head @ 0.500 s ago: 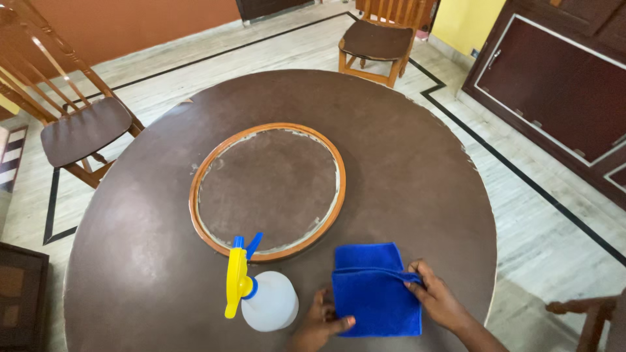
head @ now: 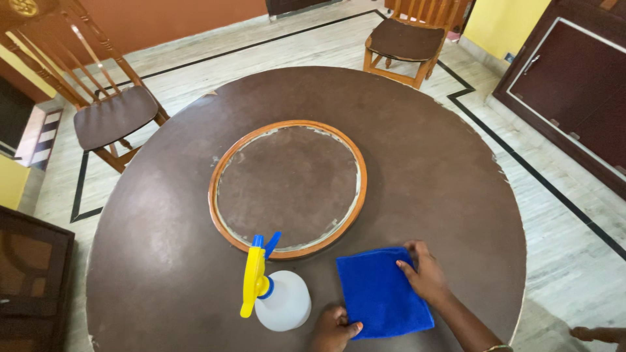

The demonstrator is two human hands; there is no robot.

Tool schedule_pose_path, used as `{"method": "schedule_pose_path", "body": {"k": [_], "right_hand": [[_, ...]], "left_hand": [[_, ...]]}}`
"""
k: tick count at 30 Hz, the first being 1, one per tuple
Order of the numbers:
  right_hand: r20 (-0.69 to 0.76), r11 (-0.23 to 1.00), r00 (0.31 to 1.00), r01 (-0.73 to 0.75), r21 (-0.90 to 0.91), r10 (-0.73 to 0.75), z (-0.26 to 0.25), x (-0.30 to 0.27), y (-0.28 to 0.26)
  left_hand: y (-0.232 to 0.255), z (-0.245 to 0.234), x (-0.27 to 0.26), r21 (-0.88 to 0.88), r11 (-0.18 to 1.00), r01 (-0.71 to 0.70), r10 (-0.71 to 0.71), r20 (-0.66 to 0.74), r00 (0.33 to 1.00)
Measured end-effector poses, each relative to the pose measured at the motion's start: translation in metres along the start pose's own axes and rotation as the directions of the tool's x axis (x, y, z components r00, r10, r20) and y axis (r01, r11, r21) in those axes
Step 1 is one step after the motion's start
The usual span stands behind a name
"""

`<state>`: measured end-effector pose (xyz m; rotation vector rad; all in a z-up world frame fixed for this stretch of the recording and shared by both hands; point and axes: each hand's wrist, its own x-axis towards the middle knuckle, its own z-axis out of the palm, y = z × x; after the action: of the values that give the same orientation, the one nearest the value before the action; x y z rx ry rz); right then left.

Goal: The person cleans a table by spraying a cleaning solution from a bottle onto the surface and wiping it with a blue cloth.

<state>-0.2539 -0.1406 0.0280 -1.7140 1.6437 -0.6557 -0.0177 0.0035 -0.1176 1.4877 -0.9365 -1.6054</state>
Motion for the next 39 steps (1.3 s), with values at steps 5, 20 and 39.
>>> {"method": "schedule_pose_path", "body": {"k": [5, 20, 39], "right_hand": [[0.172, 0.845, 0.901, 0.434, -0.313, -0.399, -0.011, -0.050, -0.046], [0.654, 0.656, 0.756, 0.488, -0.575, 0.011, 0.012, -0.116, -0.097], [0.244, 0.734, 0.932, -0.033, -0.679, 0.267, 0.073, -0.111, -0.099]], "left_hand": [[0.039, 0.007, -0.023, 0.327, 0.945, 0.000, 0.030, -0.087, 0.996], [0.092, 0.010, -0.062, 0.588, 0.809, 0.013, 0.160, -0.241, 0.957], [0.055, -0.138, -0.127, 0.518, 0.766, -0.380, 0.602, -0.374, 0.705]]}}
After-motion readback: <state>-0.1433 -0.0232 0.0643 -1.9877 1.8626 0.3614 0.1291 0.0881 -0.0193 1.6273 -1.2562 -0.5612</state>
